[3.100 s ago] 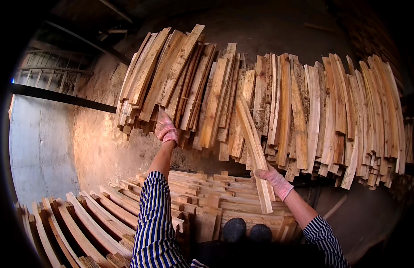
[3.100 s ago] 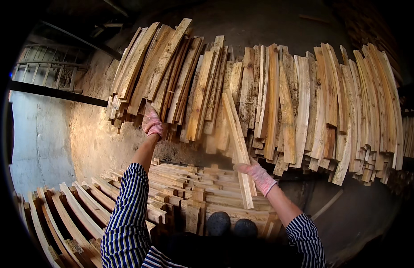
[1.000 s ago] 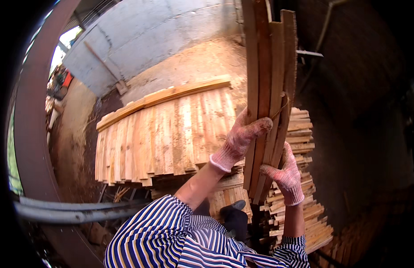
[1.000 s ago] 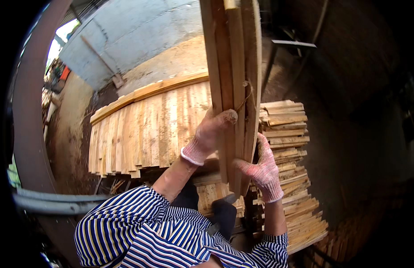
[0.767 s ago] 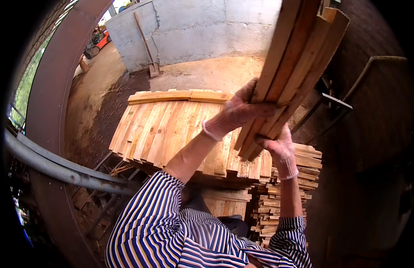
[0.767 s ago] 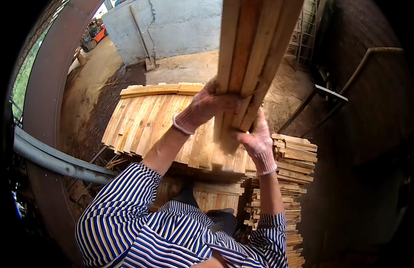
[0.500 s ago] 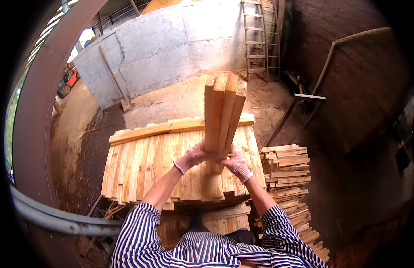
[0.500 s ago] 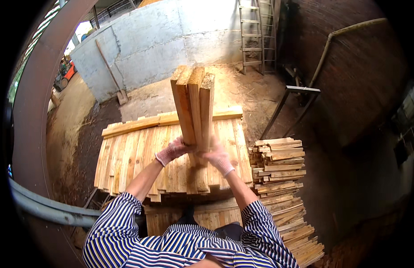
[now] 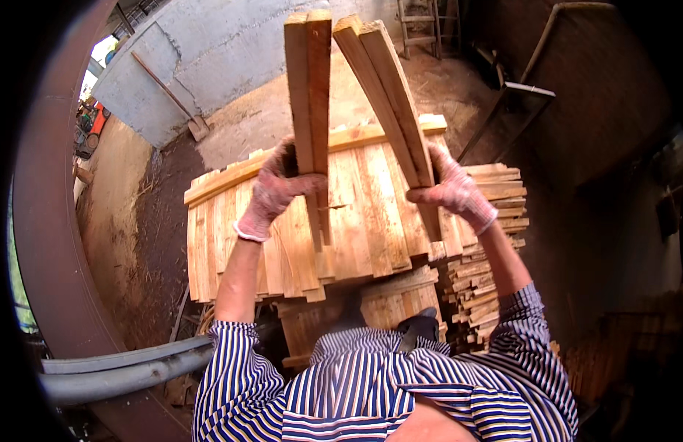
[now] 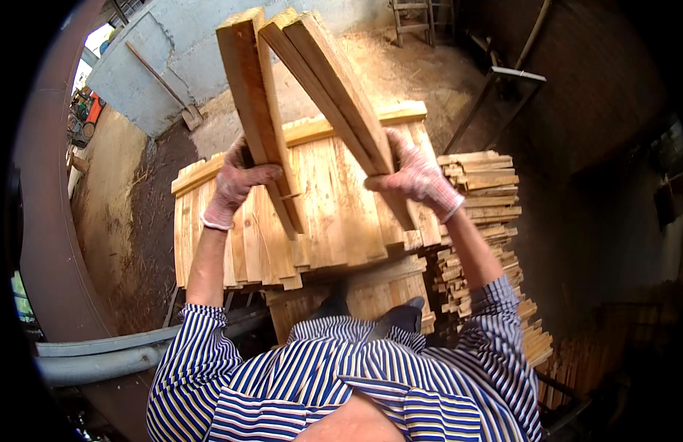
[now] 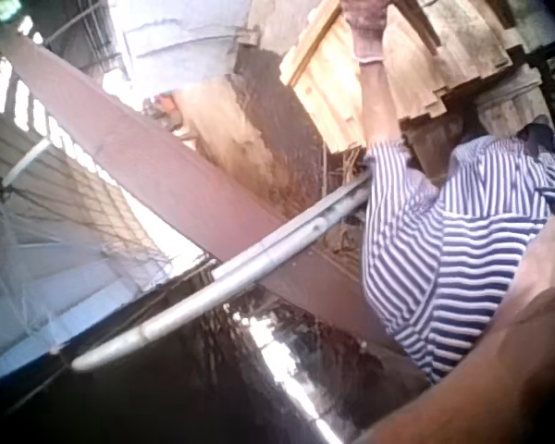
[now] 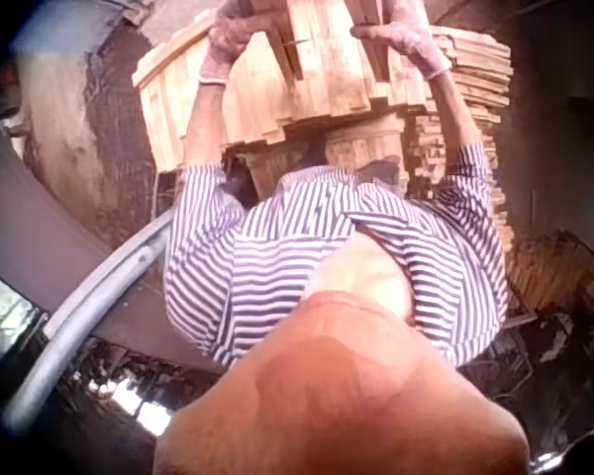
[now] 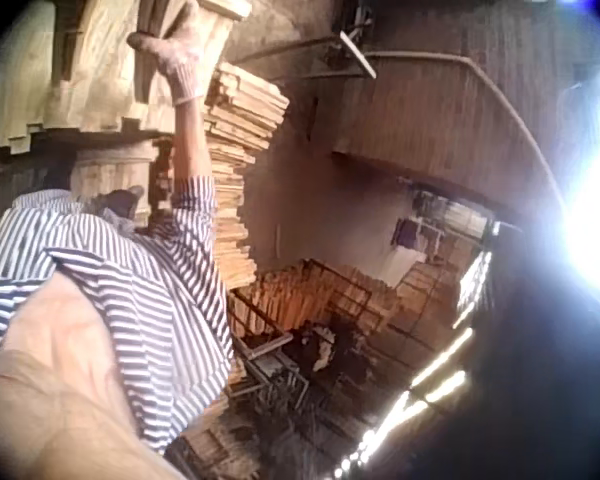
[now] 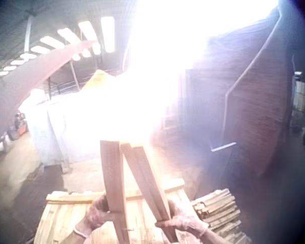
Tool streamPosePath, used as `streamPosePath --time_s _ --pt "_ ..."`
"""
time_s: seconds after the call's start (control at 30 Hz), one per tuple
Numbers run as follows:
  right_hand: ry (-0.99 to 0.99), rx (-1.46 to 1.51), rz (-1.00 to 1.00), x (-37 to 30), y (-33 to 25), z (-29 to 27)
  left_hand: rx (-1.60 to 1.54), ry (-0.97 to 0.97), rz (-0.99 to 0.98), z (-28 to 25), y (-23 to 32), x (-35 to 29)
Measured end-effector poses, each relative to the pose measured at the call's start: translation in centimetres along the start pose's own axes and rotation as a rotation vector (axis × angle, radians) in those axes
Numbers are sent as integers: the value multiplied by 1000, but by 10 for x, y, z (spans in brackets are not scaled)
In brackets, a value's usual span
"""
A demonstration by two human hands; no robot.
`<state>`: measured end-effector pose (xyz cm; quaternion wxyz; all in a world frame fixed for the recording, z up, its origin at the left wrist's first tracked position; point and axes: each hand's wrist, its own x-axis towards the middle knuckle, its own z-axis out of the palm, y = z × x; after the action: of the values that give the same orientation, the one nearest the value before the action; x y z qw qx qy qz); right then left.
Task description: The person picks up wooden planks from a large pile and stacks them onto a wooden pallet. They repeatedly lift the planks and place them in an organized stack, occasionally adjusting the alignment of the wood.
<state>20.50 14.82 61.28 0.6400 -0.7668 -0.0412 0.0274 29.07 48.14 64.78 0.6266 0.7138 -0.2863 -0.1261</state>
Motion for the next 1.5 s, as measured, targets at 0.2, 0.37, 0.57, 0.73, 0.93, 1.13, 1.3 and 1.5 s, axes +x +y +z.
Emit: streamPosePath --time_s 0.2,0.37,0.57,0.73,0.93,1.13,1.3,1.5 --pt "-133 -813 170 -35 47 -37 840 -54 -424 -101 -36 -112" --pt "-389 -1241 275 -19 84 3 1295 -335 -757 -145 -116 -193" --pt "-506 -1342 320 -4 126 105 1346 -467 -911 -142 -174 -211" --pt "-465 -1337 359 -1 122 111 1276 -492 -885 -154 -179 -210" --pt "-198 -1265 531 -16 103 85 1292 -543 -838 -160 -165 -194" --pt "487 165 546 -94 126 12 1292 -550 -833 -157 -186 -208" --pt "440 1139 619 -201 195 50 1263 -560 -862 -151 -173 -192" --pt "715 1370 842 -271 271 199 1279 -549 -868 -158 -174 -198"
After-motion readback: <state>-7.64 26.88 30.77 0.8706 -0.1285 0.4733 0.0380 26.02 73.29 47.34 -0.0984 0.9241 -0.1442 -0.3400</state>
